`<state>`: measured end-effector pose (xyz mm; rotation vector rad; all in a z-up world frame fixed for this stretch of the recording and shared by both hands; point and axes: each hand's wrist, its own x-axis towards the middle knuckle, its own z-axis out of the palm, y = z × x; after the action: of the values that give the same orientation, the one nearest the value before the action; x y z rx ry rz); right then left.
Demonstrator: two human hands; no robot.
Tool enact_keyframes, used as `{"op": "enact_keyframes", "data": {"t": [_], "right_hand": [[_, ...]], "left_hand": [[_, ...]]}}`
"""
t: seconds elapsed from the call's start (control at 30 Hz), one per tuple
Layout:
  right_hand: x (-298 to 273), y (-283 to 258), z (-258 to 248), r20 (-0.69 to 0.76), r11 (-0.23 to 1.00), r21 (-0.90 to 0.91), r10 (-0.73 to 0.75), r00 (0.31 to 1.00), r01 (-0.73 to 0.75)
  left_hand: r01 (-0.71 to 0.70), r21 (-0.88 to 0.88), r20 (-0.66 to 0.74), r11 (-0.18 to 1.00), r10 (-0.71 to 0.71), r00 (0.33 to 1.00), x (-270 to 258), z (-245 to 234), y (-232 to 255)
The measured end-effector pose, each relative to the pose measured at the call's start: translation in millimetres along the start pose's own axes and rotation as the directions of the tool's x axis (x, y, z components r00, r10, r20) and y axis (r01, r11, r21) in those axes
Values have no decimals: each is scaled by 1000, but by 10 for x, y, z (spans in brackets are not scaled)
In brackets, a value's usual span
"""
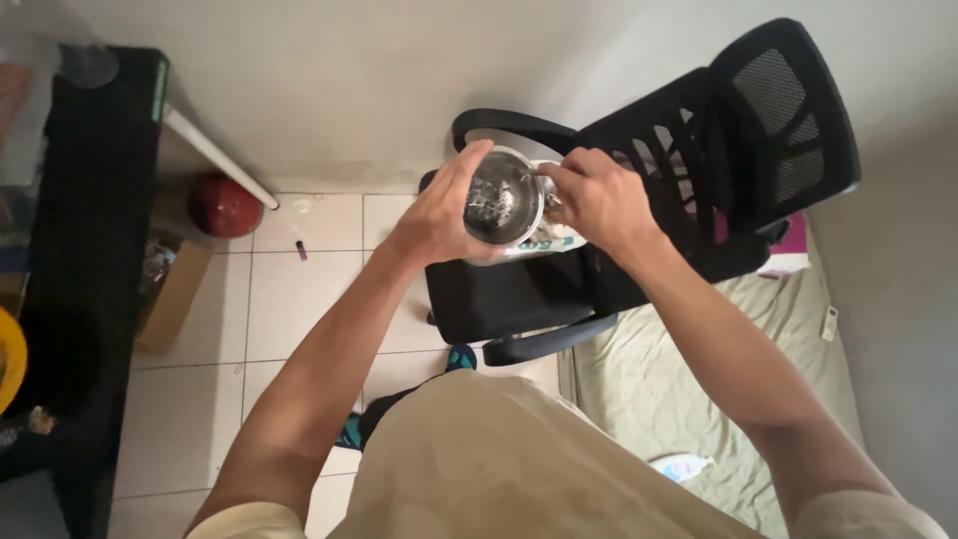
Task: Clearing trash and emptying an ashtray from a desk into a bin.
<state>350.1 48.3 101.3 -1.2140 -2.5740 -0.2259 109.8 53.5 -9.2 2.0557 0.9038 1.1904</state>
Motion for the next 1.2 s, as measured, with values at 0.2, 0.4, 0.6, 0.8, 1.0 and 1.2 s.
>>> {"op": "enact_keyframes", "data": {"t": [0.2,0.4,0.6,0.8,1.0,1.2], "right_hand": [[-180,226,133,25,988,-40,-150,988,151],[-405,578,146,29,989,-115,-89,996,91],[-397,709,200,-50,991,-127,26,998,-33],[-538,864,524,43,994,-61,88,995,-85],[-874,1158,754,81,979,40,198,977,-201],[-1001,1276,768,45,969,22,247,968,-248]], "left_hand": [[-115,24,42,993,114,993,302,260,-192],[-156,10,61,988,156,986,508,392,-370],[-169,50,117,984,162,980,742,543,-398],[-214,198,177,956,180,968,897,840,-741],[-265,271,285,925,186,940,969,1067,-949],[-241,387,324,890,114,939,971,1232,-1123]]}}
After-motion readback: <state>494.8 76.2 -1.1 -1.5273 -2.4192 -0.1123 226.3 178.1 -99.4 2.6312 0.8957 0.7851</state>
